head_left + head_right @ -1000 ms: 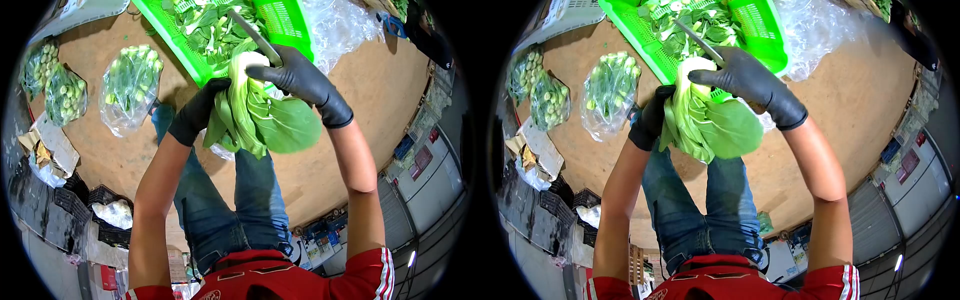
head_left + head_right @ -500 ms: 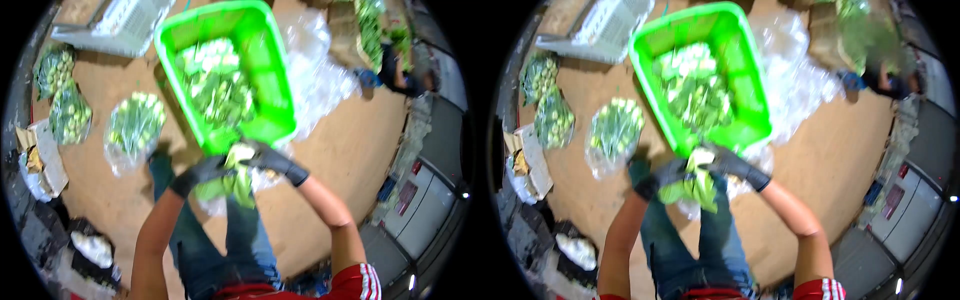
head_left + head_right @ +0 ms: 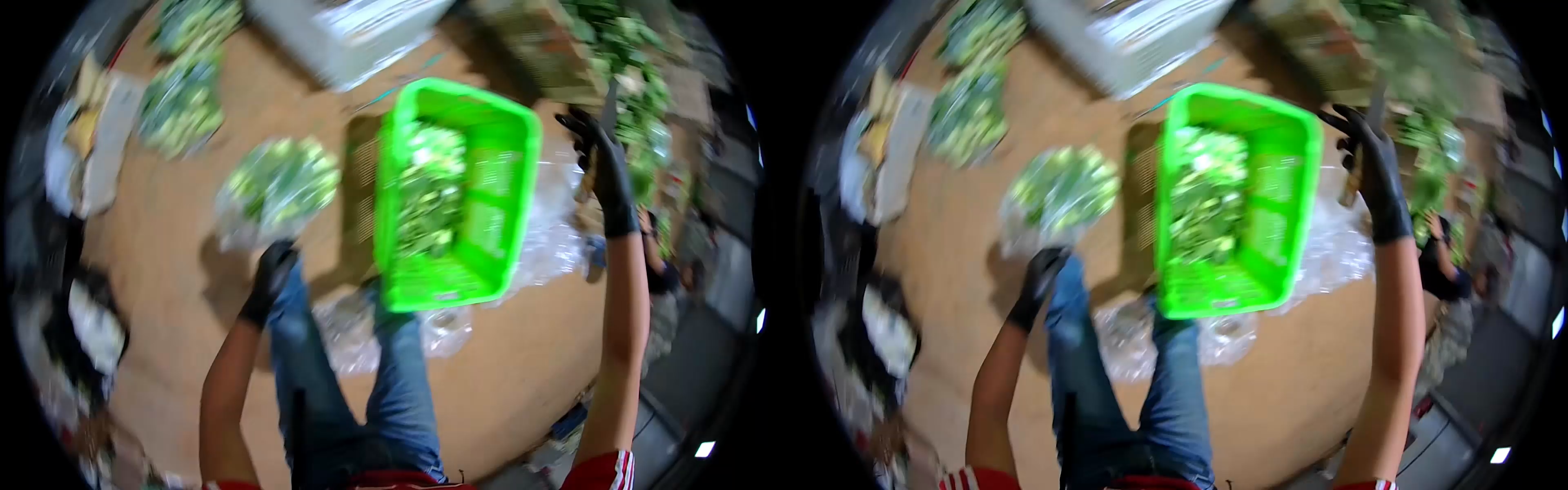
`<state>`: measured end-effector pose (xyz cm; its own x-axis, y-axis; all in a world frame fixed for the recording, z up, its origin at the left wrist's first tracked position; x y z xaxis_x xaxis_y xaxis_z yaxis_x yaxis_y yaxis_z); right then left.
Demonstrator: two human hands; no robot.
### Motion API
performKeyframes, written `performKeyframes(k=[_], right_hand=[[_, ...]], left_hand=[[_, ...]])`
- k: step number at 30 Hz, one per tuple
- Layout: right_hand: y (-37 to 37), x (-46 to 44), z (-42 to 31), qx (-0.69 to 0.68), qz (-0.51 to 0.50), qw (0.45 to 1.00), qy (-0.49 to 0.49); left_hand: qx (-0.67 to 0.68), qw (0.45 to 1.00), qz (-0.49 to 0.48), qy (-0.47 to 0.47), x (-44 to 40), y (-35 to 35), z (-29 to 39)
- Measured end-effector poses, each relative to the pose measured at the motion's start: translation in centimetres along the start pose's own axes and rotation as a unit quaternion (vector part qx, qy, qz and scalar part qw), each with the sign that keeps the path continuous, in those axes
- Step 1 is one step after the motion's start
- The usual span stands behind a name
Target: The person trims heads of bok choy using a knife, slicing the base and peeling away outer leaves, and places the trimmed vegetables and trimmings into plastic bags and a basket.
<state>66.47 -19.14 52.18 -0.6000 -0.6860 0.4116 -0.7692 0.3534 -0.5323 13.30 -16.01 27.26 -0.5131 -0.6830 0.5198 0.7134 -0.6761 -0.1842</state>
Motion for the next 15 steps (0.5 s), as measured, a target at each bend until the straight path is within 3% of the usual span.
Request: performKeyframes(k=[2, 3, 5, 7, 9, 11, 13, 15], right_hand=[[11.7, 0.4, 5.3, 0.012, -0.126, 0.992, 0.028], [17.8, 1.0, 8.9, 0.023, -0.174, 0.984, 0.015], [31.2, 2.6, 16.0, -0.076, -0.169, 0.983, 0.008], [41.1, 3.8, 17.3, -0.013, -0.154, 0.981, 0.121], [49.4, 4.2, 20.2, -0.105, -0.177, 0.966, 0.157], [56.8, 5.4, 22.5, -0.149, -0.212, 0.93, 0.26], [64.2, 6.7, 25.4, -0.328, -0.202, 0.881, 0.275], [69.5, 7.8, 26.2, -0.426, -0.225, 0.797, 0.364]], left_hand=[[0.001, 0.998, 0.063, 0.005, -1.0, -1.6, -7.4], [-0.067, 0.992, 0.087, 0.067, -1.3, -2.7, -7.8], [-0.102, 0.983, 0.147, 0.044, -3.1, -4.6, -11.1], [-0.14, 0.975, 0.16, 0.058, -6.0, -6.3, -15.4], [-0.133, 0.96, 0.246, -0.001, -10.3, -9.4, -19.0], [-0.044, 0.97, 0.22, -0.097, -15.1, -11.4, -25.0], [-0.176, 0.968, 0.176, -0.047, -19.2, -11.1, -29.0], [-0.292, 0.94, 0.166, 0.065, -22.4, -11.6, -32.0]])
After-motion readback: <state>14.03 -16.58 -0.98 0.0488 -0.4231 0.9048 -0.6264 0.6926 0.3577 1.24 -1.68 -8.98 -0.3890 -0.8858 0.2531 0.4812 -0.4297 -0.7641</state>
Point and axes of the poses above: each hand's wrist, its own x-axis away from the middle knuckle, its own y-axis out of the palm, z = x × y, the point moved 6 cm from there along -x, towards the middle knuckle, and after that the axes turned 5 degrees about x, right-handed, at the moved point
